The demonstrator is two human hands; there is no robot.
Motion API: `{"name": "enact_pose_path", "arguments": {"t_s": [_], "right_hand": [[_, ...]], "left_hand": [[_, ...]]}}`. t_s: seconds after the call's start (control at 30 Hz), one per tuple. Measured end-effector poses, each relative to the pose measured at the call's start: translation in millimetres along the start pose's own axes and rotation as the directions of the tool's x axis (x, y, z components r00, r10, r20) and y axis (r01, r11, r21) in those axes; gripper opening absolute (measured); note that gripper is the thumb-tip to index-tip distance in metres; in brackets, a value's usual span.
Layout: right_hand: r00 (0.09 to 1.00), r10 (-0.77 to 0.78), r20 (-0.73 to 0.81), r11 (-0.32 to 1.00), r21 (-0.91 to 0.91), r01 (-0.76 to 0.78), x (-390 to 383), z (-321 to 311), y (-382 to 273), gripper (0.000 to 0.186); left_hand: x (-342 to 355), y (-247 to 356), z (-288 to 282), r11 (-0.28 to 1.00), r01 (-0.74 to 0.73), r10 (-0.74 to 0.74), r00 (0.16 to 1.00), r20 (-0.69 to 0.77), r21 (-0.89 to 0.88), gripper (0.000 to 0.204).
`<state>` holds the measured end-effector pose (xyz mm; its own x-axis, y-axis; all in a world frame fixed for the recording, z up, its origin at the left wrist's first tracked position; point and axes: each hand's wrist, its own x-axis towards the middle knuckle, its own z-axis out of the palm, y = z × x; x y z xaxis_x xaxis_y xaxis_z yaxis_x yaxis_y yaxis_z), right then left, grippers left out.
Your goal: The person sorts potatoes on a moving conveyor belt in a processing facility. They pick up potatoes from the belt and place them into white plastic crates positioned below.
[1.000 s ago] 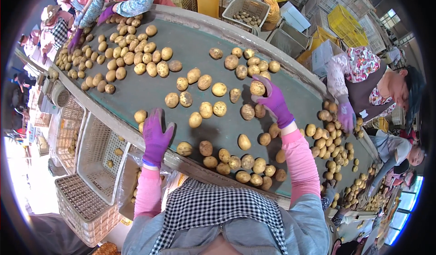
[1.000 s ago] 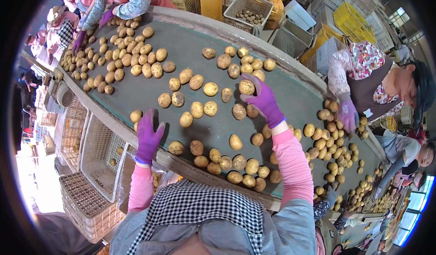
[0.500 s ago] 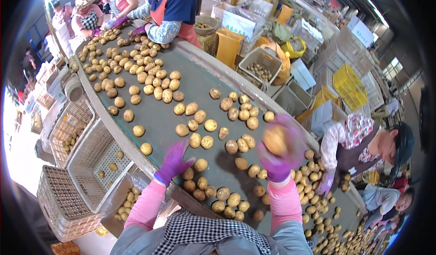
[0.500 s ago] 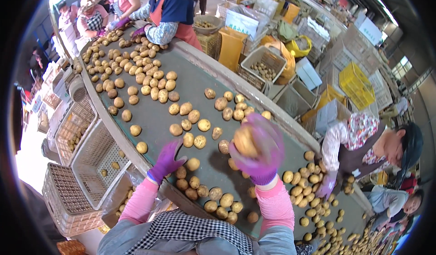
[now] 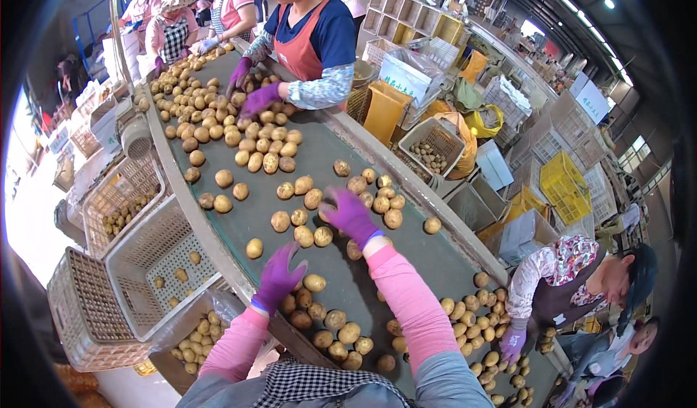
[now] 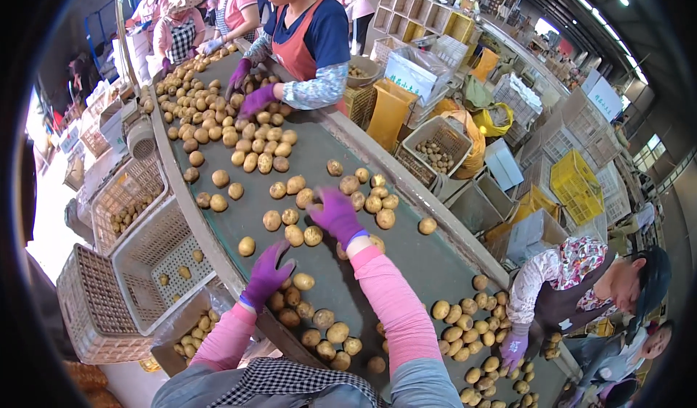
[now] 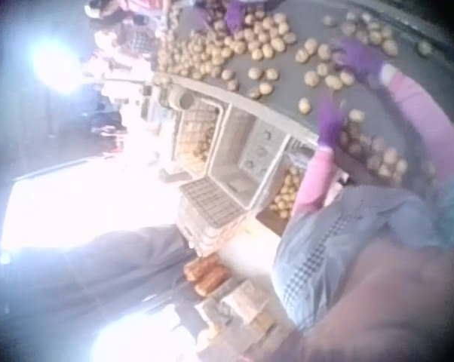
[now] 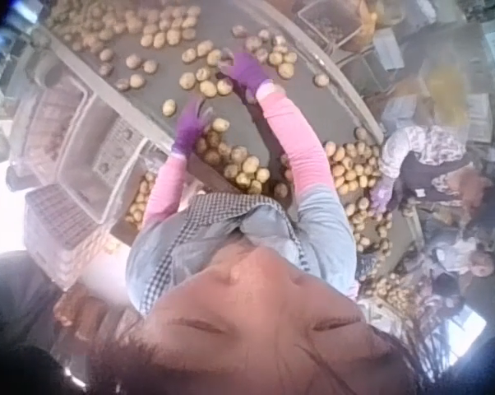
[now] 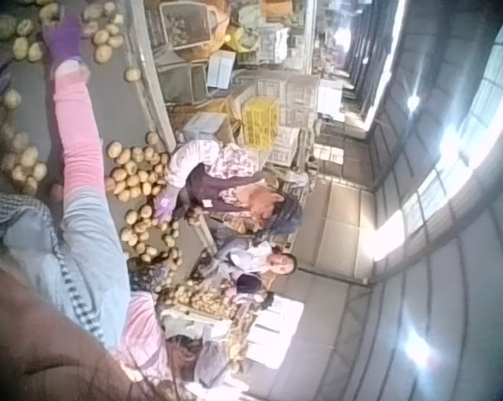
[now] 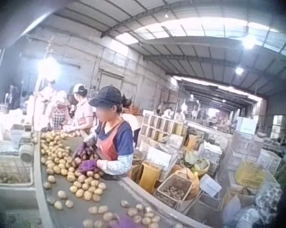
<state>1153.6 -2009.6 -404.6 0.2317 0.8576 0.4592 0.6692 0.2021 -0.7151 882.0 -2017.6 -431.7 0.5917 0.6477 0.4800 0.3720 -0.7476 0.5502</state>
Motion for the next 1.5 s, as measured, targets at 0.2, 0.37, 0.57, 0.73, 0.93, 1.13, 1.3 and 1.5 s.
{"name": "enact_pose_path", "arguments": {"t_s": [0.2,0.37,0.57,0.73,0.93,1.13,1.3,1.5], "right_hand": [[0.985,0.096,0.141,0.94,0.313,-0.136,-53.7,-5.4,37.4,0.059],[0.804,-0.047,0.593,0.985,0.164,-0.063,-132.7,-81.6,39.9,0.034],[0.812,0.04,0.582,0.944,0.246,-0.222,-244.0,-111.9,14.6,0.039],[0.706,0.381,0.597,0.906,-0.089,-0.413,-350.4,-153.7,26.3,0.042],[0.223,0.188,0.957,0.917,-0.252,0.309,-448.7,-226.2,42.2,0.031],[0.22,0.909,0.353,0.415,-0.794,-0.443,-483.2,-268.9,23.5,0.044],[0.911,0.345,0.226,0.832,-0.523,-0.185,-362.4,-228.0,-41.3,0.025],[0.995,0.029,-0.093,0.98,-0.193,-0.047,-230.7,-139.7,-45.0,0.025]], "left_hand": [[6.3,-9.9,-6.0,0.888,0.309,-0.245,0.944,0.22,-0.339,0.045],[9.2,52.2,-9.0,0.869,0.42,-0.274,0.847,0.456,-0.26,0.04],[-54.5,108.9,61.4,0.389,0.71,-0.235,0.692,0.682,-0.587,0.043],[-88.6,179.9,88.3,0.499,0.735,0.045,0.506,0.862,-0.458,0.047],[-92.0,190.0,71.2,0.842,0.021,0.279,0.838,0.468,-0.539,0.049],[-35.9,121.1,-14.2,0.99,-0.092,0.07,0.978,0.198,0.103,0.048],[-34.4,77.3,-27.8,0.81,-0.259,0.187,0.964,0.187,0.526,0.051],[-35.0,79.3,-24.9,0.841,-0.205,0.09,0.966,0.244,0.501,0.053]]}}
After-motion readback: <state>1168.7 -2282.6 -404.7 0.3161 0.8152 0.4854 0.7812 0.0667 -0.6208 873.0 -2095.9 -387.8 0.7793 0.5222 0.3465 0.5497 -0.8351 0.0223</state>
